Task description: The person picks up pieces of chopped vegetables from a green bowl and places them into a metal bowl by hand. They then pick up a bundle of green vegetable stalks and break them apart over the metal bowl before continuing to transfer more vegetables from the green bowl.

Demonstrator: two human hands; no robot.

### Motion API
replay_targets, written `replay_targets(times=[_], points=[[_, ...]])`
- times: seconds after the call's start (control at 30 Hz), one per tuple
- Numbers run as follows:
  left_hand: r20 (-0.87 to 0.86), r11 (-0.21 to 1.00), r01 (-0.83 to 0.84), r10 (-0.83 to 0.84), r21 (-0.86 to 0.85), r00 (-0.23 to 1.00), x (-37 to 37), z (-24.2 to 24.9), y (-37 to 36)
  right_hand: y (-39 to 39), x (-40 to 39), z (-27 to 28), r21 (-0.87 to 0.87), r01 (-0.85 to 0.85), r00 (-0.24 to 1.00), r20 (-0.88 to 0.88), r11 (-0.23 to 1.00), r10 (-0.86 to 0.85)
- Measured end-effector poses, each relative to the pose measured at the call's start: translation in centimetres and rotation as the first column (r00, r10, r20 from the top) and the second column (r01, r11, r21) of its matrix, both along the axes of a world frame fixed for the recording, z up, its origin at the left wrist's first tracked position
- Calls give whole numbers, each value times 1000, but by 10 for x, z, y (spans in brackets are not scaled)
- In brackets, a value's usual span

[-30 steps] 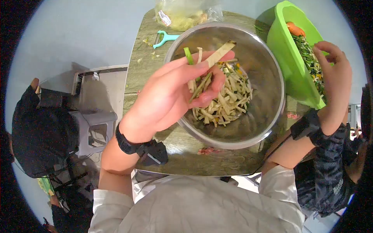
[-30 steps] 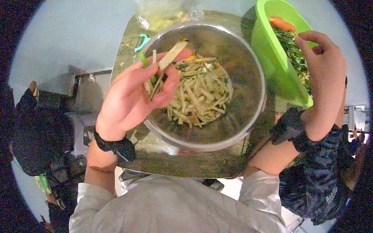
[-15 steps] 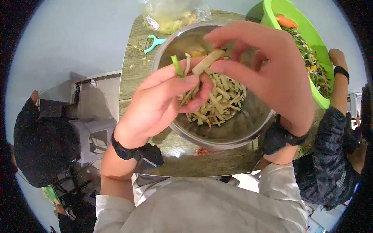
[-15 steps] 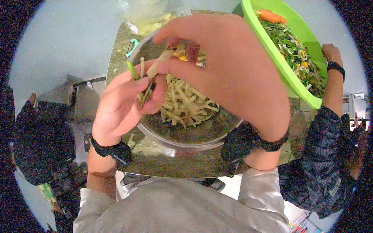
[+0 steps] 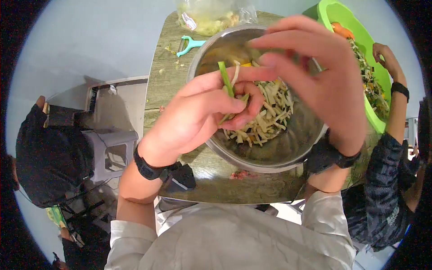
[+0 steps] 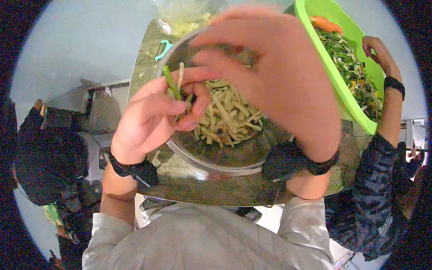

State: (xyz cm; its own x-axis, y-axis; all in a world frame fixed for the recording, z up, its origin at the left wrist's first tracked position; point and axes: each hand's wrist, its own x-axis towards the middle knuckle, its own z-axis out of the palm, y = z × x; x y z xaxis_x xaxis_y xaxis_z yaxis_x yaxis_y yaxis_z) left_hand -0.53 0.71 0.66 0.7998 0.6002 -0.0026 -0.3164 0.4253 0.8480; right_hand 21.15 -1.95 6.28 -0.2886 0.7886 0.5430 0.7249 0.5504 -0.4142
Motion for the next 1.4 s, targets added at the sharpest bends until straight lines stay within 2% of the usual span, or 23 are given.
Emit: replay_targets(times=[0.1,0.23,0.33,0.47,0.6,0.7,0.8,0.9,1.0,1.03,1.17,1.4], points=[[5,999,28,-27,-21,1000,-2,-5,2,4,-10,-6,-70,-147,988,-59,987,143],[1,999,13,-13,-39,1000,-1,-4,0,5,-9,-7,-68,-175,985,-3,982,175],[-15,1000,17,-17,-10,1000,0,-1,0,0,-4,3,-31,-128,992,-8,991,127],[-43,998,46,-44,48,998,1,2,2,-12,21,20,-35,48,999,-1,998,-49],[-60,997,33,-28,77,998,0,2,2,-18,28,27,-115,139,990,-3,984,-140],[-47,999,13,-11,30,999,1,4,0,-14,24,25,-155,166,986,49,974,-161],[65,998,60,-60,-1,996,-2,-4,4,-15,15,22,-282,55,998,3,958,-56],[96,996,73,-77,52,992,-4,-4,6,-20,5,24,-262,-24,996,-85,965,2],[39,997,-56,57,-44,998,-1,-1,-3,-20,-3,20,-251,-126,992,-33,960,122],[21,997,-42,43,-69,999,-2,0,-2,-19,-5,18,-239,-147,989,-16,960,148],[-35,994,-40,37,-104,999,-3,4,-2,-15,-11,7,-157,-163,986,10,974,166],[2,994,27,-27,-104,1000,-3,2,1,-20,-12,9,-217,-96,992,58,971,111]])
